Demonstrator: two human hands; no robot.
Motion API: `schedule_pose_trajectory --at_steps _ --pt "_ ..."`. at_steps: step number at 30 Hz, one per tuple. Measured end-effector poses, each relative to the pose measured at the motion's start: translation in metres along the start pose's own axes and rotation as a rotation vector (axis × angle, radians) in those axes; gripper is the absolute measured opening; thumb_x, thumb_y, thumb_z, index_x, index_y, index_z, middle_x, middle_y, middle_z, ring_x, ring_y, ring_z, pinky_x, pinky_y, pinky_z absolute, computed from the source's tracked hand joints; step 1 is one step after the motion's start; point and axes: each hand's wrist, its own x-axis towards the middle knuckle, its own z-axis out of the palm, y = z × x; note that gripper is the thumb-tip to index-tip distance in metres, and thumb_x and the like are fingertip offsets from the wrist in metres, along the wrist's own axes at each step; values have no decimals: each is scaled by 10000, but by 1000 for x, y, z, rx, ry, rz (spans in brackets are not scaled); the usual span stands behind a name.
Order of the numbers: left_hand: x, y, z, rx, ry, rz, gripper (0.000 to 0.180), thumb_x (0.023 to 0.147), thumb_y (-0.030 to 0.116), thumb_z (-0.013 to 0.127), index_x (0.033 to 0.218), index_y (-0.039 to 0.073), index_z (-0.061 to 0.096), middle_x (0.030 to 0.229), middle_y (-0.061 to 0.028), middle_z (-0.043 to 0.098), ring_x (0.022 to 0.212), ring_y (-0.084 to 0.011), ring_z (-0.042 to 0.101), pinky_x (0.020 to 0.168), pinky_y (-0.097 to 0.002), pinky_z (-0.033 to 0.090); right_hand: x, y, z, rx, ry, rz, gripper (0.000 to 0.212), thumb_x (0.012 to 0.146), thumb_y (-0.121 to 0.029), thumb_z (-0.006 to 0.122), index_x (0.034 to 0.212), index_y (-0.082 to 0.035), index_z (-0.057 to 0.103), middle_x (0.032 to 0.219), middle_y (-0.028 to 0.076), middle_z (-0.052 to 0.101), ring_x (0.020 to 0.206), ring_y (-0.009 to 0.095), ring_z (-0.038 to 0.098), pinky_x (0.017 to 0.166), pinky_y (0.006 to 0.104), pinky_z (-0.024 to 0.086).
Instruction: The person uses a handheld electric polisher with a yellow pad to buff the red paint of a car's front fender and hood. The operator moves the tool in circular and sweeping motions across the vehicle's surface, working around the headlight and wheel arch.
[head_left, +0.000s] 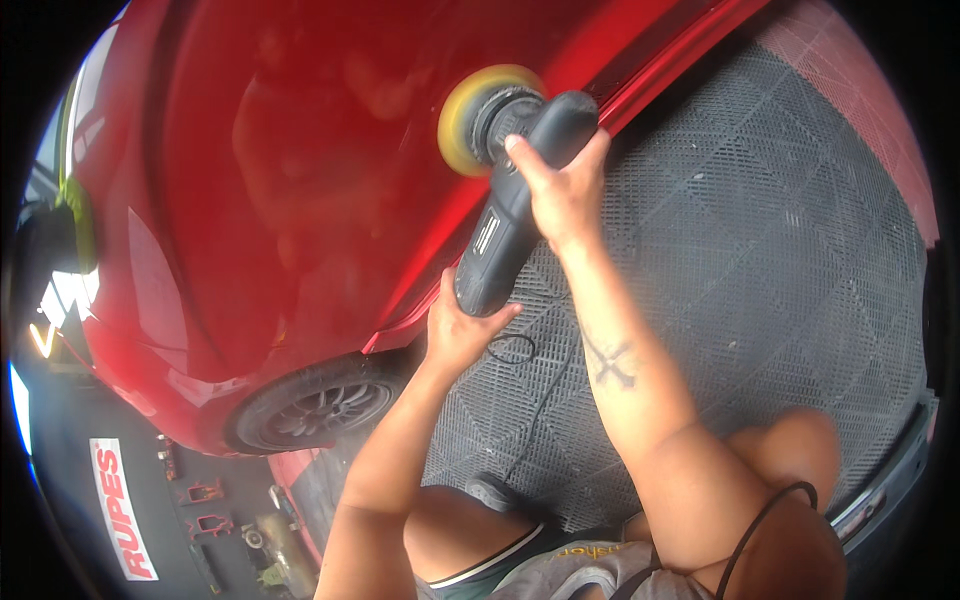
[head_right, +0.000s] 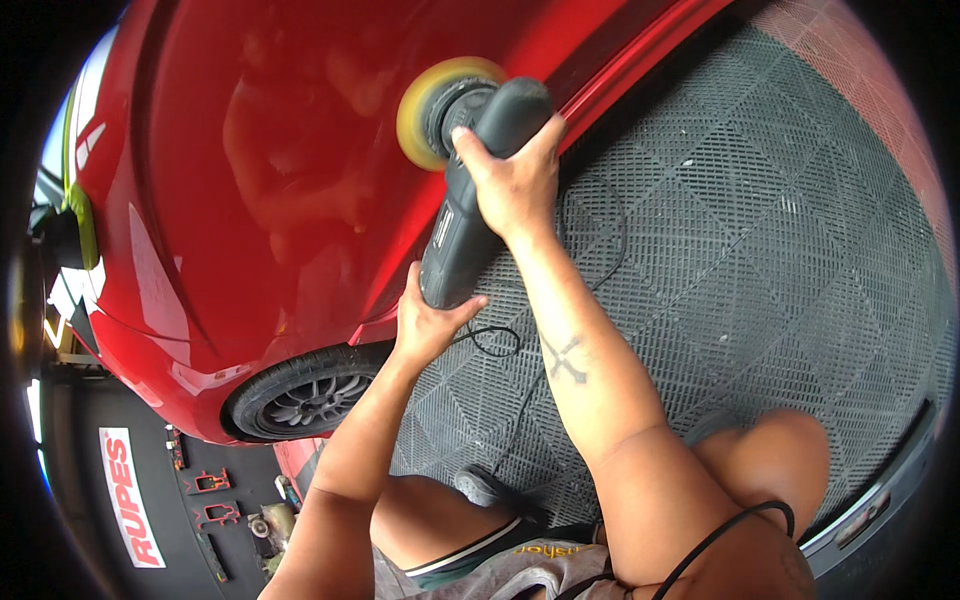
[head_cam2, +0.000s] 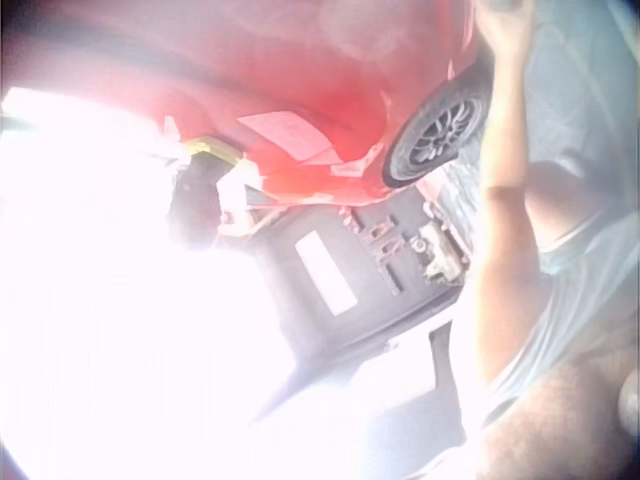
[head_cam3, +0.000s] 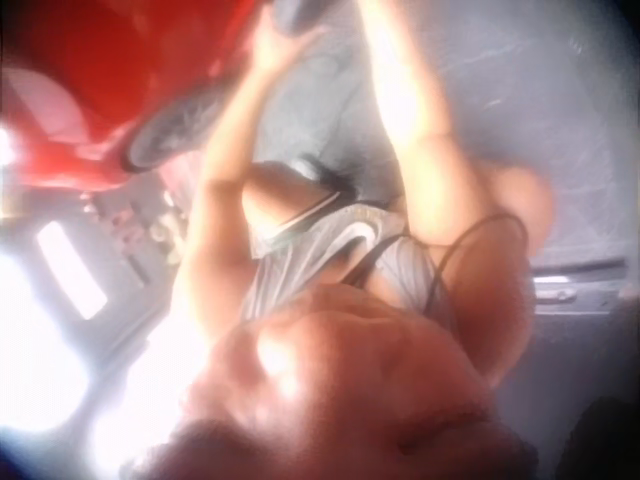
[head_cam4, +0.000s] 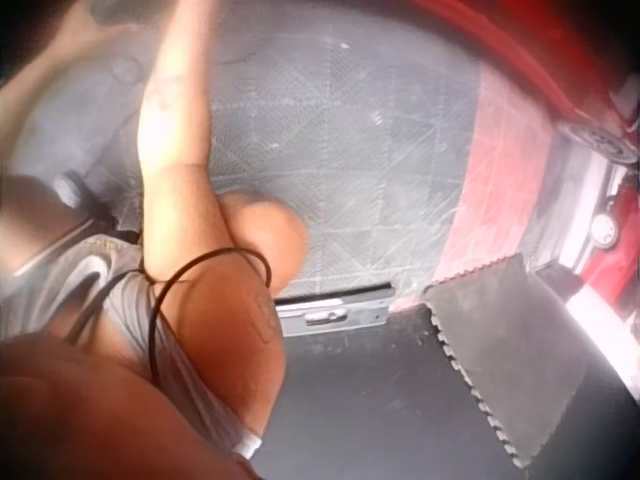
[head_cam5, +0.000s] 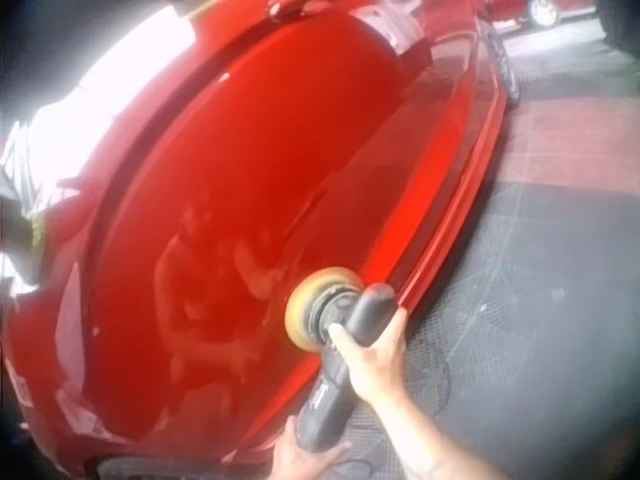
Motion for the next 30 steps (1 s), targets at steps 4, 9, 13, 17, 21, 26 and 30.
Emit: schedule_pose_trajectory --at_steps 4,9,13,17,21,26,30 --pt "-44 -77 -44 87 25 -60 922 736 293 1023 1411 -70 510 1242 -266 771 1166 -353 770 1007 -442 594 -88 32 39 -88 4 -8 878 833 -385 947 1382 21 394 1249 287 644 1153 430 690 1018 533 544" --pt "-80 -152 -93 183 15 -80 760 751 280 962 1341 32 553 1129 -261 801 1098 -427 791 962 -483 613 -178 57 73 12 -27 43 861 890 -326 919 1442 21 358 1305 275 604 1177 391 674 1031 517 541" --pt "-107 -197 -118 174 57 -40 679 791 321 905 1310 59 554 1093 -254 804 1076 -440 785 940 -504 614 -233 59 99 72 -68 65 877 904 -316 912 1475 18 336 1322 278 594 1199 392 661 1046 516 536" --pt "-124 -236 -138 190 17 -74 668 773 308 892 1301 52 571 1090 -258 800 1061 -447 784 925 -502 610 -277 86 111 44 -71 115 935 916 -336 908 1531 14 297 1363 290 576 1233 389 644 1078 523 515" --pt "-142 -271 -153 212 11 -113 724 738 316 900 1318 44 564 1072 -253 799 1039 -442 786 922 -491 612 -312 92 120 17 -116 153 954 930 -359 898 1554 21 285 1391 293 555 1240 389 639 1079 524 513" --pt "-167 -305 -171 74 97 -120 760 703 260 942 1317 44 550 1088 -198 808 1030 -332 807 921 -432 616 -352 68 147 9 -219 60 1048 924 -351 886 1595 32 178 1407 282 525 1283 367 603 1098 528 495" --pt "-196 -390 -182 -169 189 -70 1081 673 327 1027 1543 -4 478 1368 -161 725 1216 -258 725 1066 -416 570 -391 52 174 98 -475 -79 1132 910 -313 811 1671 85 74 1543 356 368 1413 486 460 1225 589 358"
